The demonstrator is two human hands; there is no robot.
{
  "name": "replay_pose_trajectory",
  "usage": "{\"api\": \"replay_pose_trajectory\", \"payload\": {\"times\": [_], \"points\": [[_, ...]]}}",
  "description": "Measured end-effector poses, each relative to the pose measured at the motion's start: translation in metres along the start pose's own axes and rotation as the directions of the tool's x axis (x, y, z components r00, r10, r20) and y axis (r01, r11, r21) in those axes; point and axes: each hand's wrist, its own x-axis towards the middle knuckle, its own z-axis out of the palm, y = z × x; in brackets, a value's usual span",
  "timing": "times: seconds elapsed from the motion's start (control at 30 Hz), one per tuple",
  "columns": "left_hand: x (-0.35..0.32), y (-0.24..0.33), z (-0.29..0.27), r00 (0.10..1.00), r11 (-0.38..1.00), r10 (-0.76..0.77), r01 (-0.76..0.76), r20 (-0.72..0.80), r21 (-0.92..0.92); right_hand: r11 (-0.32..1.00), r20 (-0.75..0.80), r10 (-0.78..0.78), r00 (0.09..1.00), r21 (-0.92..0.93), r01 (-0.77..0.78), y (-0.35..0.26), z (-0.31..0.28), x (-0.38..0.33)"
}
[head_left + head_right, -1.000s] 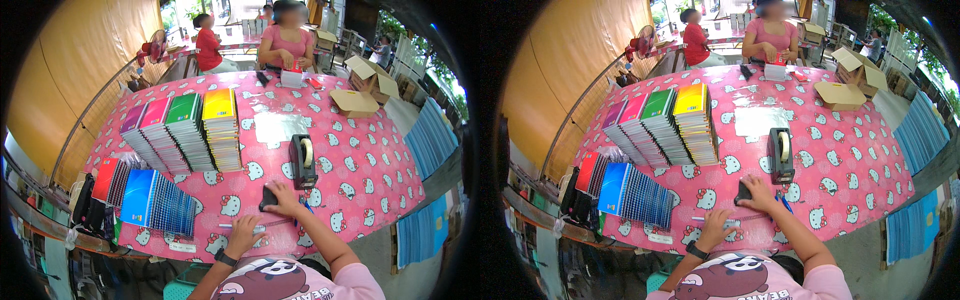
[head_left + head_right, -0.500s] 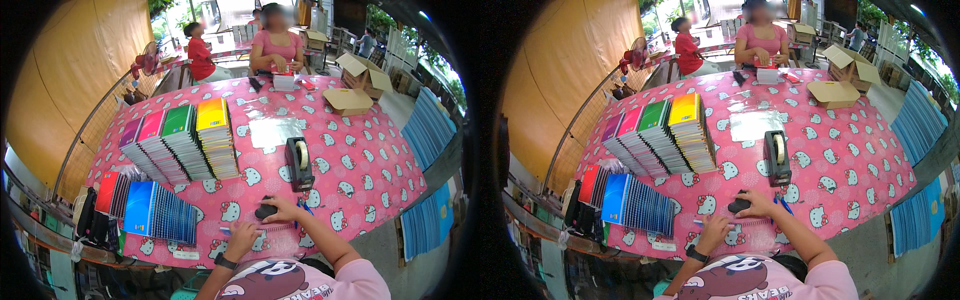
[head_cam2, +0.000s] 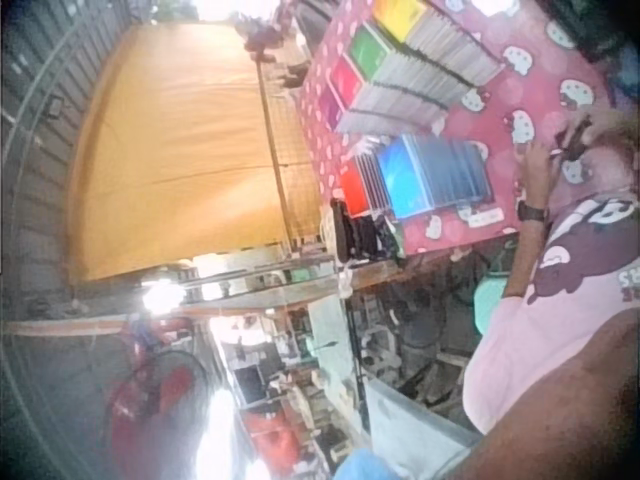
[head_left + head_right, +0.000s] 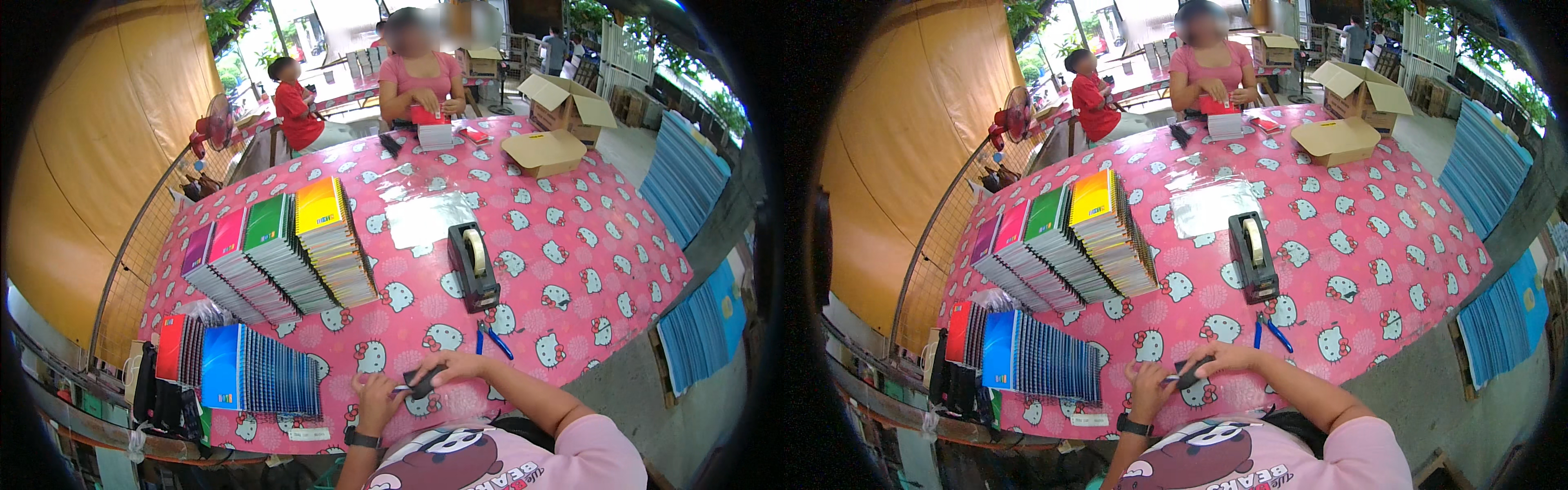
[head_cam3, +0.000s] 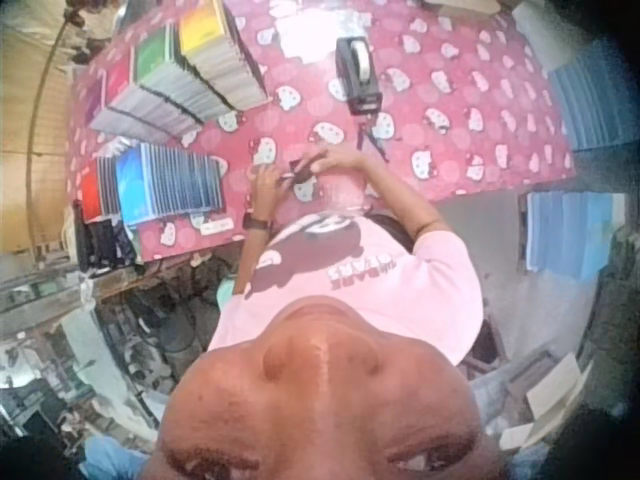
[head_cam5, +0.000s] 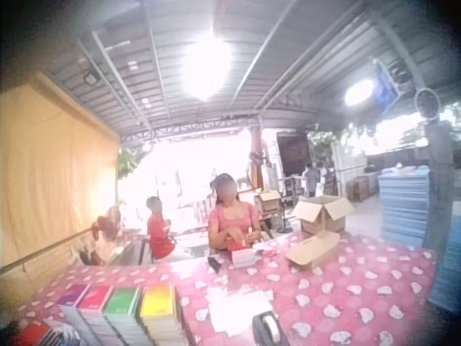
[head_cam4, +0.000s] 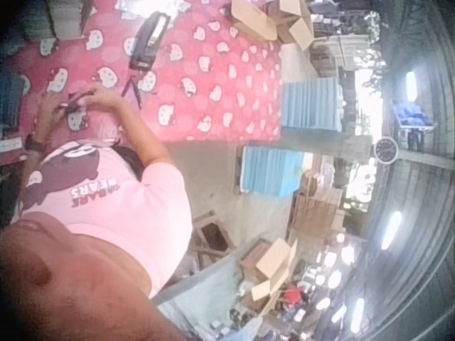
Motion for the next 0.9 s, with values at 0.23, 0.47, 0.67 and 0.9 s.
{"api": "replay_pose_trajectory", "payload": {"times": [0.23,0.47,0.67,0.9], "points": [[-0.005,-0.002,0.004,0.998,0.999,-0.051,0.051,0.021,-0.009,0.999,-0.024,-0.009,1.000,0.031,0.009,0.015,-0.002,0.008],[-0.001,0.006,0.002,0.990,0.985,-0.137,0.134,-0.020,-0.104,0.550,-0.485,-0.238,0.842,-0.781,-0.295,0.018,-0.004,0.011],[0.002,0.012,0.009,0.983,0.988,-0.155,0.152,-0.094,-0.040,0.641,-0.226,-0.062,0.972,-0.756,-0.135,0.011,0.040,0.023],[-0.009,-0.003,0.009,0.991,0.995,-0.083,0.088,-0.105,0.040,0.274,-0.175,0.117,0.978,-0.940,-0.201,-0.007,0.065,0.024]]}}
